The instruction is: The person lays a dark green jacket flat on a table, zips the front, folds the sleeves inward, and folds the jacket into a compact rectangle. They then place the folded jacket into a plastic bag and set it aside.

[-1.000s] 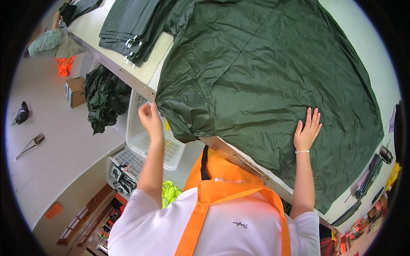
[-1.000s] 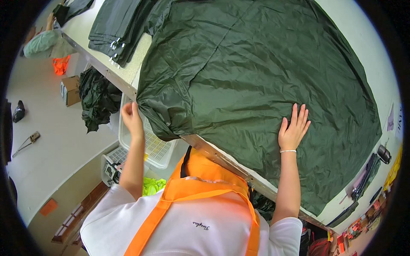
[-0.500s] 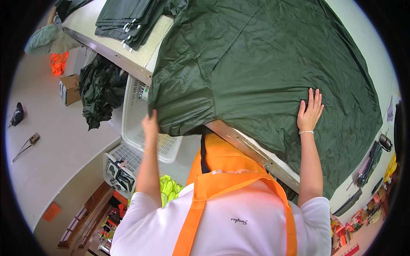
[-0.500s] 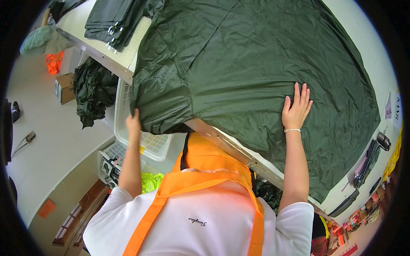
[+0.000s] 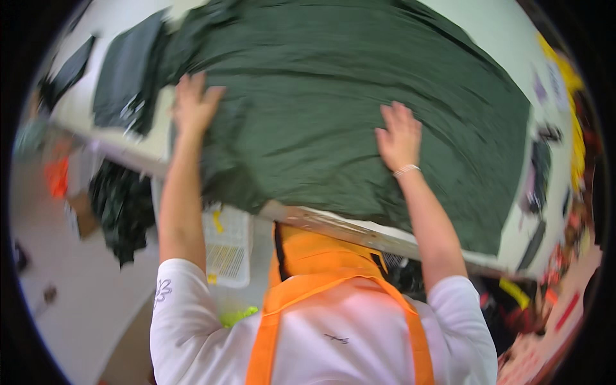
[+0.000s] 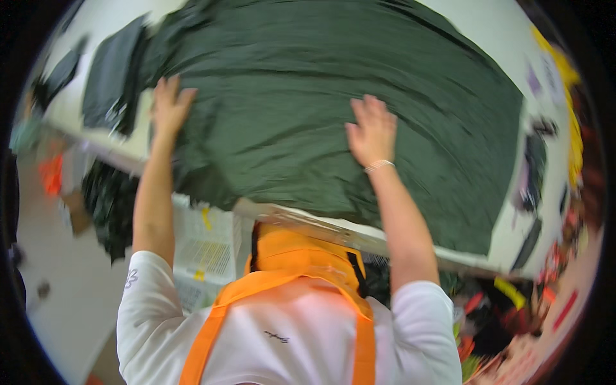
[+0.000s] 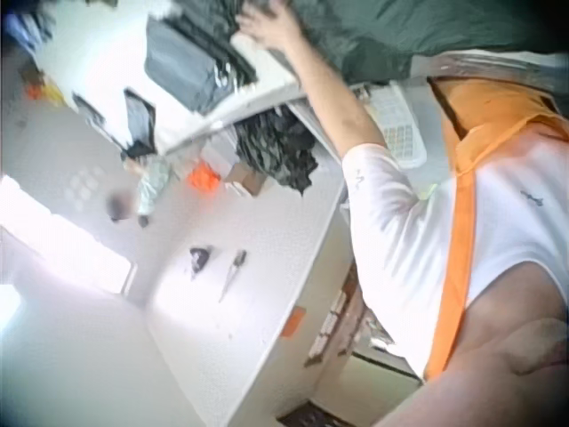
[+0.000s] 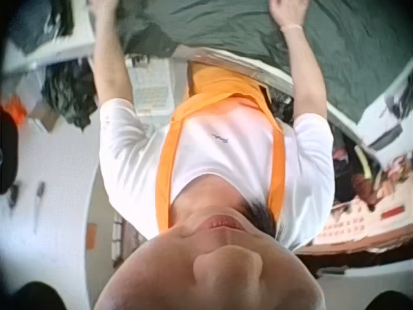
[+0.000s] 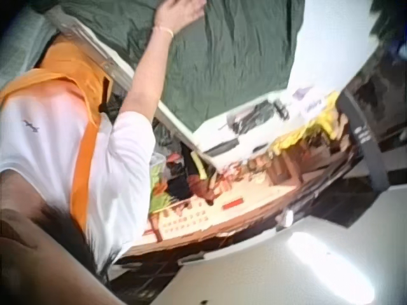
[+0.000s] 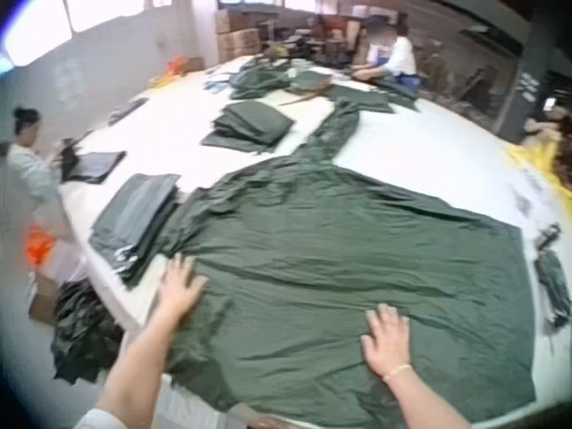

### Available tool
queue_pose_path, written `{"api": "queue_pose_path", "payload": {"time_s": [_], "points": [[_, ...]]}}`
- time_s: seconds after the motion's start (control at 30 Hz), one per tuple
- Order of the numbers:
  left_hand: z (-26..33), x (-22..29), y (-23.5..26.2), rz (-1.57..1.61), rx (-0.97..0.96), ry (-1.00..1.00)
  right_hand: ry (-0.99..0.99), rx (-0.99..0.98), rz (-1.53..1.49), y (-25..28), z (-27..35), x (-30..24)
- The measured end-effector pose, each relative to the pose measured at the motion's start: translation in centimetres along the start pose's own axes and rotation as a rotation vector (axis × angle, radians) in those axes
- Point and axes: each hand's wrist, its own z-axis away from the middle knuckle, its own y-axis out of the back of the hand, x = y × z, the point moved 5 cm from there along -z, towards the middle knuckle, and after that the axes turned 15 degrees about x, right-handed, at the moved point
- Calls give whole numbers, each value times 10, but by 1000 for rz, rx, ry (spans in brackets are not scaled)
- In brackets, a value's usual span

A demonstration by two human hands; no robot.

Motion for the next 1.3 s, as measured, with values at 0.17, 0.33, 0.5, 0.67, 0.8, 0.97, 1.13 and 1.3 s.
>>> {"api": "queue_pose_path", "payload": {"time_s": [0.17, 0.33, 0.5, 0.67, 0.8, 0.97, 1.13, 1.3], "points": [[-15, -61, -66, 253, -1, 288, -105, -16, -364, 7, 12, 22], [82, -38, 17, -271, 50, 378, -294, -59, 124, 114, 92, 82], [120, 27, 51, -185, 28, 63, -457, -240, 280, 142, 251, 159], [138, 50, 54, -185, 119, -97, -508, -263, 324, 135, 256, 174], [136, 56, 55, -257, 71, -124, -492, -297, 328, 138, 250, 179], [142, 50, 50, -199, 112, -45, -479, -322, 308, 139, 251, 186], [138, 28, 49, 58, 77, 47, -475, -361, 116, 148, 256, 199], [180, -28, 115, 155, 469, 490, -430, -458, 18, 219, 304, 217]]}}
